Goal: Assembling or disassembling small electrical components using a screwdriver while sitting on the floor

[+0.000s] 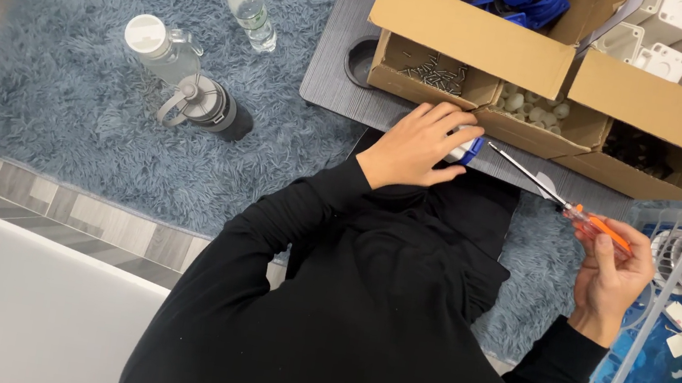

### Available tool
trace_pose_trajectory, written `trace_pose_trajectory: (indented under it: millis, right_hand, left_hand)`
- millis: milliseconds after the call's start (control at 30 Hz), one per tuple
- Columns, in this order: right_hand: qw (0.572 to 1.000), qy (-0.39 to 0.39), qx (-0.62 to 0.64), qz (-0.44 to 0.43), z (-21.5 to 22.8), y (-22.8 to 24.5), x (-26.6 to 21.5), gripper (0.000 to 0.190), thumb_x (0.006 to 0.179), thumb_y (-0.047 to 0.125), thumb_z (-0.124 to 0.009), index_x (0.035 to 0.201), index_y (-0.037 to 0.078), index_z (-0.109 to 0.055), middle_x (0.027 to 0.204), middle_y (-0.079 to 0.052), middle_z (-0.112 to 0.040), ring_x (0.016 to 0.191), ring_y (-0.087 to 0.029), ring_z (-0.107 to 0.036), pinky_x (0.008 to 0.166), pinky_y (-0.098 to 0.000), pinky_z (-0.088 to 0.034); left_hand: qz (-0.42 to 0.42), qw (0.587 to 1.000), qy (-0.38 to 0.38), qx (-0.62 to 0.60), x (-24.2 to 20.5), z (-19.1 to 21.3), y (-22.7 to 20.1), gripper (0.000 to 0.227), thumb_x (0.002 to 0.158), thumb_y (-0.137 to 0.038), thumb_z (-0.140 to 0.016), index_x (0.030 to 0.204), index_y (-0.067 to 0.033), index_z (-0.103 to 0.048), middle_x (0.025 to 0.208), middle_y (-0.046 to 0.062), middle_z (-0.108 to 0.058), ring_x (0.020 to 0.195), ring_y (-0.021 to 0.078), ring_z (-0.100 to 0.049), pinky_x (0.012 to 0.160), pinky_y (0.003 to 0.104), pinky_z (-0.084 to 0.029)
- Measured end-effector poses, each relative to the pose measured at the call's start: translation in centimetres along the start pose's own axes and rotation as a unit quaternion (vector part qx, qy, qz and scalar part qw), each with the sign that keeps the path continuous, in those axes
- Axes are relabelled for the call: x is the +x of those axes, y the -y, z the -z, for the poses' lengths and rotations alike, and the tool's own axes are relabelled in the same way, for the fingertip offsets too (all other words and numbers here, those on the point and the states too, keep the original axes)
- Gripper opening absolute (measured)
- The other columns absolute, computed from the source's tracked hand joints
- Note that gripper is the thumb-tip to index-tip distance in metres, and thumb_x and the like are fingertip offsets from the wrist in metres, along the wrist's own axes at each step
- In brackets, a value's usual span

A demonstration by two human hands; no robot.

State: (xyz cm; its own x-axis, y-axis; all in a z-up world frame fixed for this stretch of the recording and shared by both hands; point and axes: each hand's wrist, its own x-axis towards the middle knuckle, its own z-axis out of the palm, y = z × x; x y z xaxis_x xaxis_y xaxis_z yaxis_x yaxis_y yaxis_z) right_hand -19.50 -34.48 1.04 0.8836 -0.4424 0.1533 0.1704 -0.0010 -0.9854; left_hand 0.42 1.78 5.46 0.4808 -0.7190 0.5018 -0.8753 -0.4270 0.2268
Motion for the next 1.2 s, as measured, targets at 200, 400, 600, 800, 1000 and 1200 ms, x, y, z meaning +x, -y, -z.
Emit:
trace_pose_trajectory:
  millis: [200,400,600,800,1000,1200]
  right_hand:
    - [1.000,-0.010,-0.001,-0.007,0.2,0.0,-0.4,0.022,0.117,0.013,-0.071,0.134,0.002,-0.063,0.123,-0.020,-0.072,0.111,-0.033,-0.079,0.101,-0.0323,-0.071]
    - [1.000,-0.001,-0.004,-0.004,0.1,0.4,-0.7,0.022,0.118,0.014,-0.070,0.135,0.002,-0.063,0.121,-0.021,-0.072,0.109,-0.034,-0.080,0.099,-0.0330,-0.071]
    - [1.000,-0.013,-0.006,-0.008,0.0,-0.4,-0.8,0.023,0.116,0.015,-0.072,0.132,0.002,-0.062,0.122,-0.024,-0.073,0.105,-0.032,-0.079,0.095,-0.0340,-0.071]
    - [0.999,-0.017,-0.022,-0.021,-0.8,0.0,-1.1,0.028,0.114,0.020,-0.076,0.127,0.002,-0.059,0.122,-0.028,-0.074,0.101,-0.033,-0.079,0.089,-0.0342,-0.069]
    - [1.000,0.006,-0.013,-0.019,-1.3,0.2,-1.0,0.023,0.118,0.015,-0.071,0.127,-0.001,-0.057,0.121,-0.031,-0.073,0.098,-0.035,-0.079,0.089,-0.0359,-0.070]
    - [0.999,0.025,-0.015,-0.015,-2.2,0.5,-1.0,0.019,0.121,0.013,-0.068,0.128,0.000,-0.057,0.123,-0.029,-0.072,0.101,-0.035,-0.079,0.092,-0.0364,-0.070]
  left_hand:
    - [-0.003,0.999,0.007,-0.052,0.0,0.2,0.3,0.053,0.092,-0.027,-0.089,0.135,-0.0079,-0.064,0.133,0.011,-0.063,0.124,0.0311,-0.059,0.094,0.043,-0.050]
    - [-0.033,0.998,-0.001,-0.055,-0.2,1.2,0.2,0.055,0.084,-0.019,-0.097,0.127,-0.0111,-0.062,0.140,0.010,-0.060,0.132,0.0324,-0.055,0.100,0.045,-0.046]
    - [-0.076,0.996,-0.027,-0.050,-0.8,-0.6,1.3,0.049,0.080,-0.010,-0.093,0.120,-0.0186,-0.066,0.146,0.005,-0.064,0.134,0.0327,-0.057,0.105,0.054,-0.043]
    - [-0.058,0.993,0.009,-0.098,-1.9,-3.5,2.7,0.063,0.086,-0.006,-0.091,0.143,-0.0171,-0.067,0.154,0.005,-0.062,0.144,0.0321,-0.054,0.117,0.058,-0.041]
    - [-0.057,0.993,-0.022,-0.103,-1.9,-3.2,2.2,0.062,0.084,0.005,-0.088,0.137,-0.0161,-0.065,0.159,0.005,-0.058,0.144,0.0332,-0.056,0.113,0.052,-0.044]
    - [-0.046,0.992,-0.045,-0.105,-1.9,-3.2,2.0,0.057,0.088,0.004,-0.088,0.137,-0.0155,-0.066,0.157,0.002,-0.060,0.142,0.0309,-0.058,0.112,0.049,-0.045]
